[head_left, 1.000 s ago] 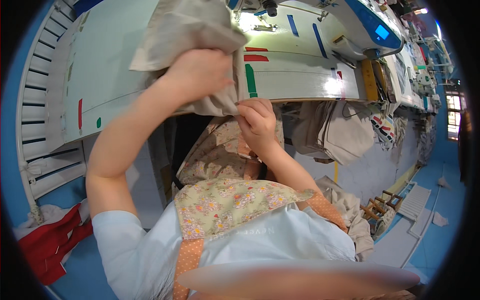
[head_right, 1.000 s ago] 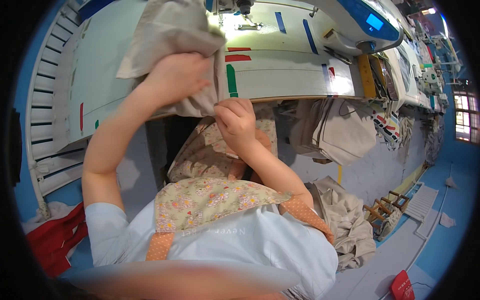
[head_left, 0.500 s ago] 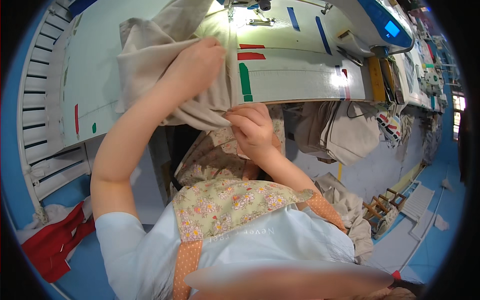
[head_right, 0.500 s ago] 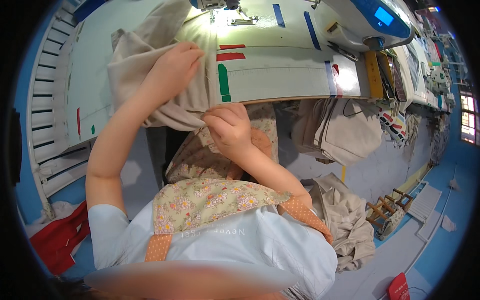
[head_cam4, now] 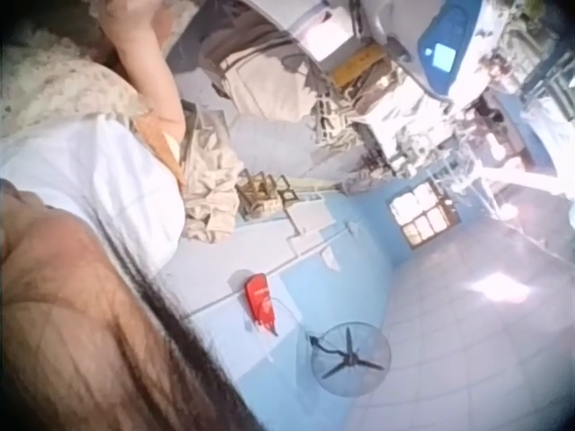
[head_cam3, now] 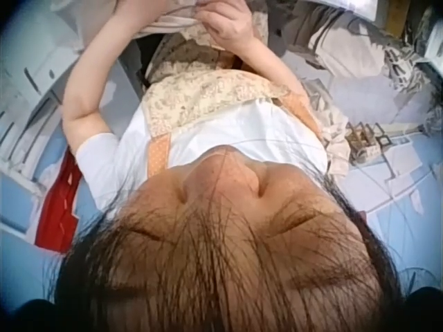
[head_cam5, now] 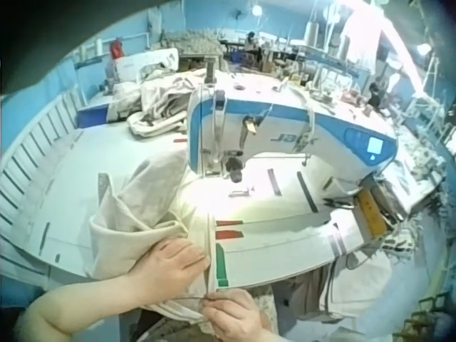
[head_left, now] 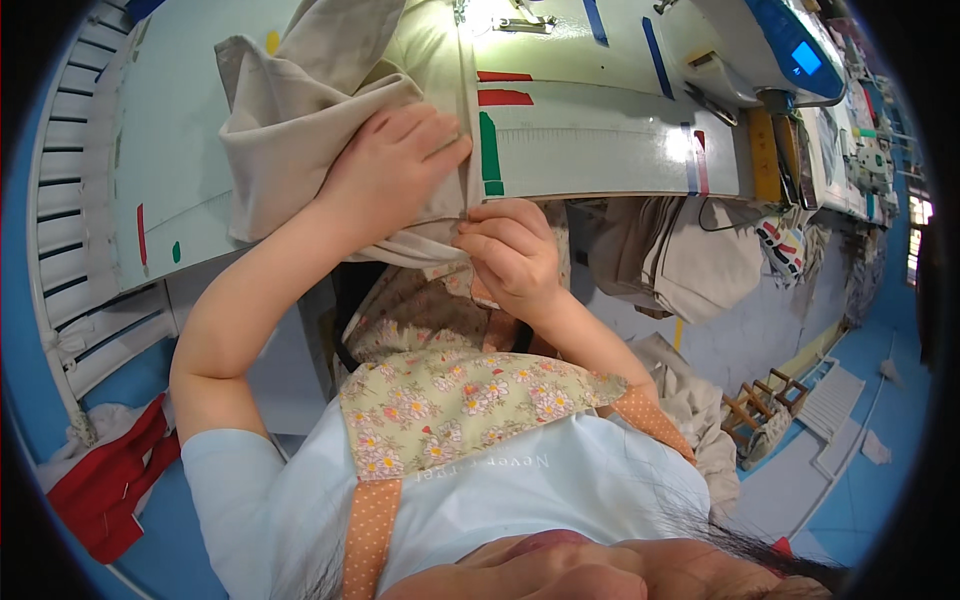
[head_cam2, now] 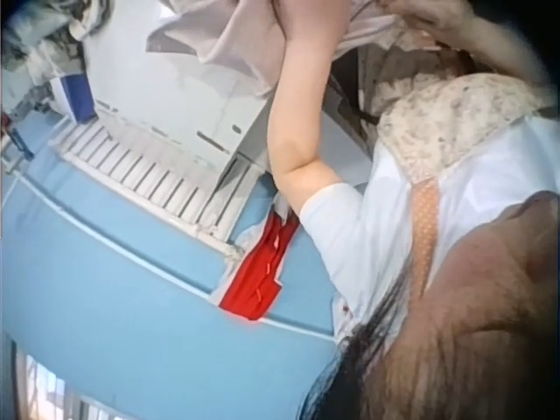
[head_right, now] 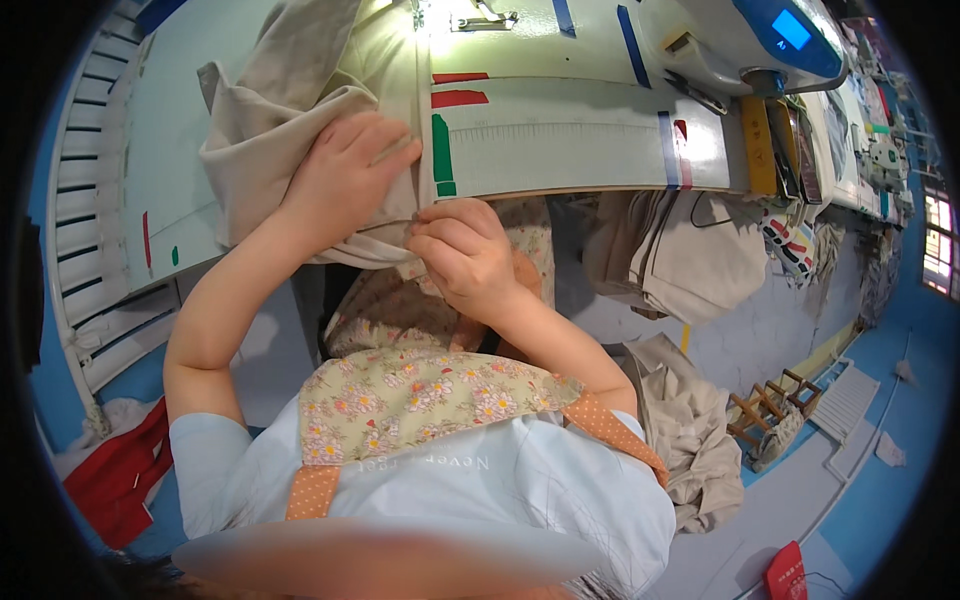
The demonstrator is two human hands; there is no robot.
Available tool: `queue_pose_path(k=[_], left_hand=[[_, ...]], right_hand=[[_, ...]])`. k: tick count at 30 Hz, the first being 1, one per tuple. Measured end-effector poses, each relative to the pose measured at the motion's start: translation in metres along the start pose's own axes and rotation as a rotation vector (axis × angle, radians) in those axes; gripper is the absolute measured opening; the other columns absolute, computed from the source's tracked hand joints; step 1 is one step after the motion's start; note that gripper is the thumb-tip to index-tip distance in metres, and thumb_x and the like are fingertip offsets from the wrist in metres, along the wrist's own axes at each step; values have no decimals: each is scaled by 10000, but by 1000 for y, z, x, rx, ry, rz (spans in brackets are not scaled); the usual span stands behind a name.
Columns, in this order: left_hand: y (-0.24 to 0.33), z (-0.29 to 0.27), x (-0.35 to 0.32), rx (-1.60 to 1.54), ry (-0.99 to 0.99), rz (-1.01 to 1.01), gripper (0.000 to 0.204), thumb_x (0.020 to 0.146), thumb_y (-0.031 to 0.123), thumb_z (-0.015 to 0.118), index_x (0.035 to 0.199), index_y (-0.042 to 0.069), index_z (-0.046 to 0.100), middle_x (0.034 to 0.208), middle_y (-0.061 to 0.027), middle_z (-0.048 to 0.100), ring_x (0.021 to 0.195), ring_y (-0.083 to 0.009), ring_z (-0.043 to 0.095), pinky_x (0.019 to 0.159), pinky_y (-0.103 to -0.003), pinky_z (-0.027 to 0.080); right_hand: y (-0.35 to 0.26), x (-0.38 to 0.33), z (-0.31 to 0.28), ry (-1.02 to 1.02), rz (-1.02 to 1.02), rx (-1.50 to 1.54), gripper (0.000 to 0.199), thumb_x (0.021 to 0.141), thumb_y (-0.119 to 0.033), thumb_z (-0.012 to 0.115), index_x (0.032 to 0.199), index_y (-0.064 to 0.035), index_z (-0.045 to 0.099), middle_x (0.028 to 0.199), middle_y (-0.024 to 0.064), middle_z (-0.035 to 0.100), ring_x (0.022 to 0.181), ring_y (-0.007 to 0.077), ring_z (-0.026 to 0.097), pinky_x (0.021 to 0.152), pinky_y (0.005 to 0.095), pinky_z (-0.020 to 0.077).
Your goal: Sewing together pieces of light-colored fabric using an industrial sewing machine.
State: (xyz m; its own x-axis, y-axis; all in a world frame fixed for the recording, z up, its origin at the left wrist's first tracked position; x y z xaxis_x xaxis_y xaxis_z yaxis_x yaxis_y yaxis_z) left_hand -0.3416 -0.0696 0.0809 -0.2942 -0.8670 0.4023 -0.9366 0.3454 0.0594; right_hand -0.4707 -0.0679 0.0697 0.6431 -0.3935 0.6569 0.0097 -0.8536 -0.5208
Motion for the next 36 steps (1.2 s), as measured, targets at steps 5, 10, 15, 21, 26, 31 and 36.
queue_pose_path(k=[5,10,15,21,26,31,36], left_hand=[[-1,8,-12,-135,-90,-30,344,816,127,620,1157,129,672,1187,-22,573,1163,-226,550,975,-404,455],[-5,1,-5,-133,-17,-45,337,809,124,637,1141,117,692,1229,9,580,1113,-205,557,960,-374,467],[3,4,-8,-143,-93,89,416,784,23,642,1193,89,679,1289,19,624,1084,-232,574,968,-396,467],[-8,6,-8,-257,-92,35,417,796,11,631,1205,84,673,1319,13,620,1056,-229,569,953,-353,487],[-11,5,-4,-256,-87,11,425,807,5,630,1221,95,664,1298,14,623,1047,-233,565,939,-338,498],[-10,7,-4,-197,-135,15,389,830,92,593,1216,97,640,1309,27,593,1143,-207,540,1031,-338,442],[-8,3,3,-168,-111,-9,420,800,56,613,1213,113,666,1348,4,591,1233,-239,525,1094,-415,409]], right_hand=[[-2,3,-1,-4,-28,-29,212,656,-18,709,861,-68,690,879,54,681,942,266,670,898,445,550],[-1,4,-1,-21,-17,-5,214,654,-6,706,860,-58,688,864,66,670,898,282,673,883,452,569],[-1,7,-2,-47,-3,12,214,645,0,706,851,-54,684,825,66,647,863,284,672,843,435,583],[-2,12,-2,-75,-16,29,222,632,5,704,844,-52,681,814,63,634,848,274,670,825,414,591],[0,12,-2,-99,-28,54,217,635,-12,698,849,-43,681,814,67,632,853,278,672,825,403,599],[2,13,-3,-120,-26,68,233,630,-17,691,862,-38,685,832,73,638,866,291,674,808,399,596],[5,13,-5,-168,-37,72,252,615,-19,690,866,-37,684,852,77,642,876,301,675,790,399,592]])
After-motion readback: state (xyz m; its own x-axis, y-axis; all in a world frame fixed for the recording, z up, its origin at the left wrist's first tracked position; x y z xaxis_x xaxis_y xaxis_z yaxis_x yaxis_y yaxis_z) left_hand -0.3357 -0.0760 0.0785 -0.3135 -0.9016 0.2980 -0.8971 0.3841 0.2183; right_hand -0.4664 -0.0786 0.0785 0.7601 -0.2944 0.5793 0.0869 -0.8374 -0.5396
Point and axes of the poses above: each hand's wrist, its own x-axis towards the middle knuckle, its own z-axis out of the palm, y = z × x, the point moved 9 cm from there along x, towards the middle knuckle
